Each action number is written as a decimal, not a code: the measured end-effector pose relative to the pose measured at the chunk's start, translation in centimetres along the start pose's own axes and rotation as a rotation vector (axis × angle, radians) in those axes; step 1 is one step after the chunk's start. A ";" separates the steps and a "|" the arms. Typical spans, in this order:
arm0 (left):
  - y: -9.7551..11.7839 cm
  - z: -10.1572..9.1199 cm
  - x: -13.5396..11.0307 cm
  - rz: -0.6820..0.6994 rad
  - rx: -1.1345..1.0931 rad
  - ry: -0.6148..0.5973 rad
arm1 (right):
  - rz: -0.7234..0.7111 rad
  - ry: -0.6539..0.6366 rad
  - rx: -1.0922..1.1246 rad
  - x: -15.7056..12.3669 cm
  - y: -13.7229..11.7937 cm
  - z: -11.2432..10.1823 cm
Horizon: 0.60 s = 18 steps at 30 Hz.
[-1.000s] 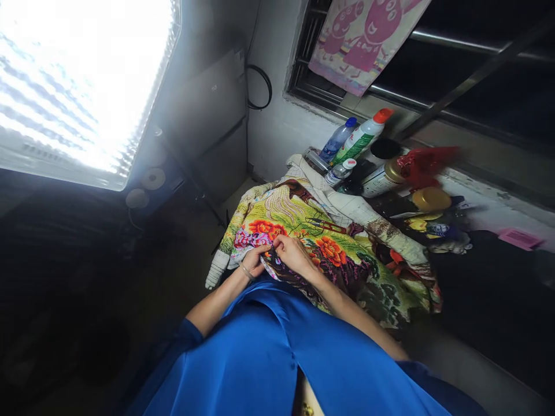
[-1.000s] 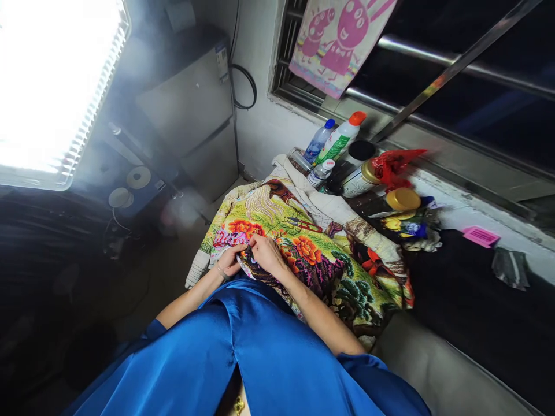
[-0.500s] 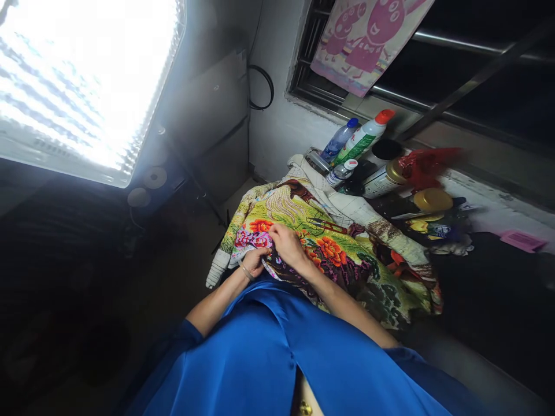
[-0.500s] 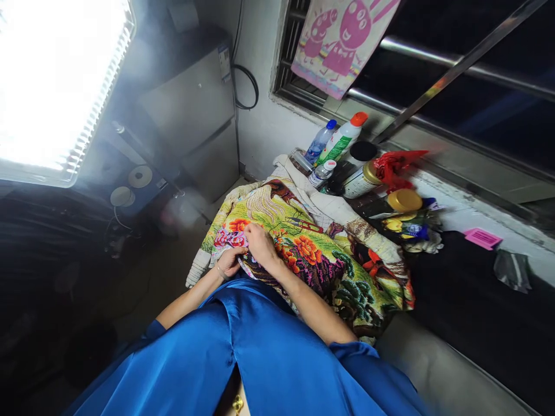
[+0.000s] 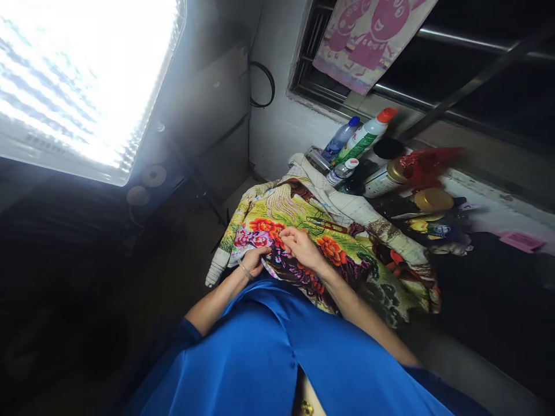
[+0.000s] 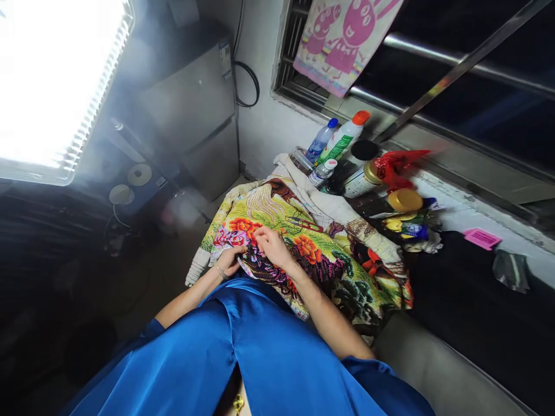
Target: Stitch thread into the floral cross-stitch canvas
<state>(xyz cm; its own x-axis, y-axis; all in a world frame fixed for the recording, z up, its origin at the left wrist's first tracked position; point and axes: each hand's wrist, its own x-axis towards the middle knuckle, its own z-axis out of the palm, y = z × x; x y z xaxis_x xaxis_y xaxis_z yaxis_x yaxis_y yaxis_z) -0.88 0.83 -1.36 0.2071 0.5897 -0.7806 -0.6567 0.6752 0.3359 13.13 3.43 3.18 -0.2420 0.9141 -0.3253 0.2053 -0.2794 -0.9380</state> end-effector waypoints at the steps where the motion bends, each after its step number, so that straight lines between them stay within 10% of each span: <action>1: 0.0 -0.1 0.1 -0.003 0.006 0.002 | 0.018 -0.014 -0.073 -0.3 0.5 0.2; 18: 0.1 0.0 0.1 -0.044 0.017 -0.006 | -0.045 -0.022 -0.495 -0.5 1.1 0.9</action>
<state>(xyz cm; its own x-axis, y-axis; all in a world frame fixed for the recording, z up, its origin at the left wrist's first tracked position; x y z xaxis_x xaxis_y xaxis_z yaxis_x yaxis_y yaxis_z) -0.94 0.95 -1.37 0.2400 0.5624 -0.7913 -0.6343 0.7079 0.3107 12.61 2.41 2.24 -0.2796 0.9142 -0.2932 0.6188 -0.0620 -0.7831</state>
